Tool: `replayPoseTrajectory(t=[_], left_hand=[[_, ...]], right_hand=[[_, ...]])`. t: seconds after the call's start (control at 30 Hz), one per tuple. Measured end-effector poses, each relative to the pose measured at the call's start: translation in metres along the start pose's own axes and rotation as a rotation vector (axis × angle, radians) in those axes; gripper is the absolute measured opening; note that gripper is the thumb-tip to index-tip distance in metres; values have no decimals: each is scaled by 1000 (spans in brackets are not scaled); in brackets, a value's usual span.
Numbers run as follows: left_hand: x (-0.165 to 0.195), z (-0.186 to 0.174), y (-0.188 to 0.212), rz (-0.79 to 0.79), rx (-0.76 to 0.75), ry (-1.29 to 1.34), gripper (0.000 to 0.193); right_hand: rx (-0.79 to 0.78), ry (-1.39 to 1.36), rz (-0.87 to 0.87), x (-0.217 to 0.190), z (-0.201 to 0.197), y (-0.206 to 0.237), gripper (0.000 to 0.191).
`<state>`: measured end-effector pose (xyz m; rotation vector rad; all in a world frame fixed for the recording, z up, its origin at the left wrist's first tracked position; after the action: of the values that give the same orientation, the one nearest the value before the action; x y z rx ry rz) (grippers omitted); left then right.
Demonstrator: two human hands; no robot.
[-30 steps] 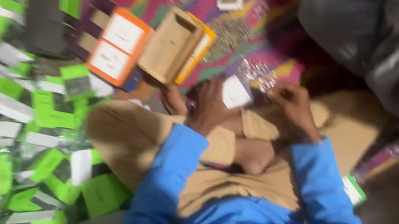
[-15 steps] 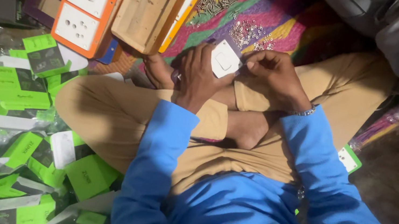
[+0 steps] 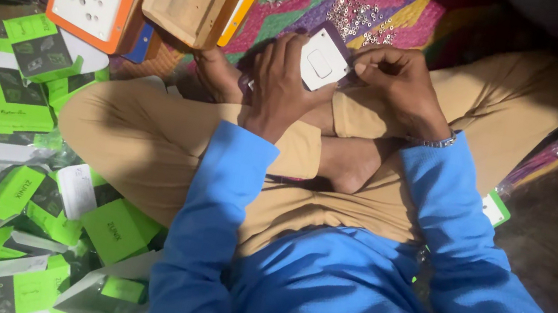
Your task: The person sits cross-legged on a mat and assembles electrical socket units by hand. They pick up a purple socket backplate, insert metal terminals and screws, and attach a white faceplate. The person repeats this process for multiple units, handling screws and components from piles on the floor.
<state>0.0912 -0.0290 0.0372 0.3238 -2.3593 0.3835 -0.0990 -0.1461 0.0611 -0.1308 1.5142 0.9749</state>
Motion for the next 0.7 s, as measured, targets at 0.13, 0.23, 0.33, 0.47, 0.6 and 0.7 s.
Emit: replayPoseTrajectory(t=[0.13,0.23,0.33,0.47,0.6,0.7], left_hand=[[0,1,0,-9,-1,7,73],[-2,2,-2,3,8,2,75],[-2,2,0,-4,-10,16,76],[-3,2,0,-6,-13,15,75],[-3,2,0,10,-31,23,74],[-3,3,0,27,-22,5,74]], right_hand=[[-19,-68,-29,1,-1,-1,11],[20,-75,24,1,-1,-1,14],[-35,-109,-51,0,1,-1,11],[-1,-108,13,0,1,-2,12],[-21,4,-53,1,0,-3,8],[-39,149,-112,4,0,-4,8]])
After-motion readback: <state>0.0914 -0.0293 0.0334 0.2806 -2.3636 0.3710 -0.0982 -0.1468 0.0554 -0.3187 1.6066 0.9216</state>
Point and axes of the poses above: each hand's wrist, its own y-axis away from the middle knuckle, its own z-axis out of the palm, x = y × z, the point moved 1 cm from there along -y, towards the middle knuckle, and after that the axes turned 1 degree about -y, right-handed, at the moved point
